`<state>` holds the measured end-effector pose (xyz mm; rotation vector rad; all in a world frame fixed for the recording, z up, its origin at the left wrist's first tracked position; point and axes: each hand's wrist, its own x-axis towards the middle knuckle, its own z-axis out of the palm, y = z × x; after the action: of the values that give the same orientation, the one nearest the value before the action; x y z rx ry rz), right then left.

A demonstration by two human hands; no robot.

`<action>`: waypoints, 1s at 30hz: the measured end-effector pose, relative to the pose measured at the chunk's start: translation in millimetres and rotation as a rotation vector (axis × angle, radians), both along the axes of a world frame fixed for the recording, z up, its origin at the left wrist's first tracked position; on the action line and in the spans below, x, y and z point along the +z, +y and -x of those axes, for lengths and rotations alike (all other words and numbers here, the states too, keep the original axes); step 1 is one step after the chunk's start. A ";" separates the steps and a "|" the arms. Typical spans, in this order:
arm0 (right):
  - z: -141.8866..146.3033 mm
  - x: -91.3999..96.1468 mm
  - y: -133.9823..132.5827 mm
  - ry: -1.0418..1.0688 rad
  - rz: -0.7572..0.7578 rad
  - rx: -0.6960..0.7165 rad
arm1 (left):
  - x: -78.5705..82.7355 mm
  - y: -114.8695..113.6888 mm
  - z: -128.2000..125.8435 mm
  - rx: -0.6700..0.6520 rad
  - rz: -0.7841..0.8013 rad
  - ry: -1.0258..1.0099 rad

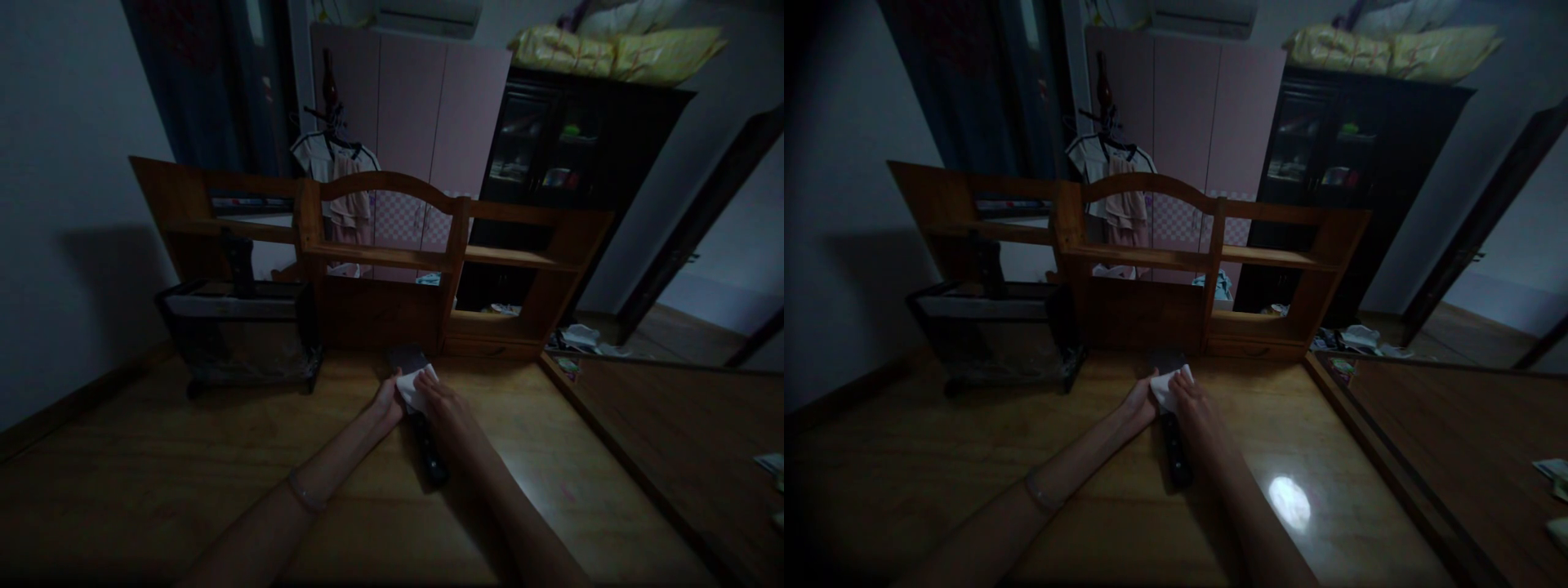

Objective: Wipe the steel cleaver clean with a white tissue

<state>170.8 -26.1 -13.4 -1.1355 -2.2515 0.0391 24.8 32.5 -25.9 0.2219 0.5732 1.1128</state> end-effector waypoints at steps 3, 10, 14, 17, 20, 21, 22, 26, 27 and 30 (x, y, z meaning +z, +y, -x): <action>6.0 1.5 -0.8 -0.098 0.000 0.001 | -1.4 1.0 -0.1 -0.018 0.017 0.008; -3.3 -2.5 -2.1 -0.160 0.017 -0.095 | 1.6 -1.5 -0.1 -0.016 -0.019 0.015; -7.1 -7.3 -3.5 -0.127 0.042 -0.155 | 4.4 -4.4 0.3 -0.031 -0.032 0.028; -11.6 -5.2 -2.3 -0.150 0.097 -0.221 | 4.3 -5.6 0.8 0.001 -0.042 0.036; -20.2 1.2 -1.2 -0.191 0.100 -0.295 | 2.7 -4.8 0.8 0.043 -0.046 0.041; -23.2 3.6 -1.2 -0.199 0.092 -0.323 | 2.1 -4.2 0.5 0.051 -0.044 0.042; -25.5 5.9 -1.5 -0.193 0.074 -0.351 | 1.6 -3.6 0.2 0.056 -0.042 0.042; -22.9 13.4 -5.1 -0.066 -0.031 -0.303 | 1.7 -2.7 -0.2 0.053 -0.033 0.029; -19.3 14.8 -6.2 -0.036 -0.051 -0.226 | 2.3 -3.0 0.0 0.049 -0.027 0.026; -8.0 18.1 -9.3 -0.056 -0.032 0.042 | 4.3 -5.0 1.1 0.040 0.010 0.030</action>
<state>178.8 -35.4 4.6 -1.0847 -2.3170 -0.0122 23.7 27.6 -21.6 0.2201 0.6122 1.1470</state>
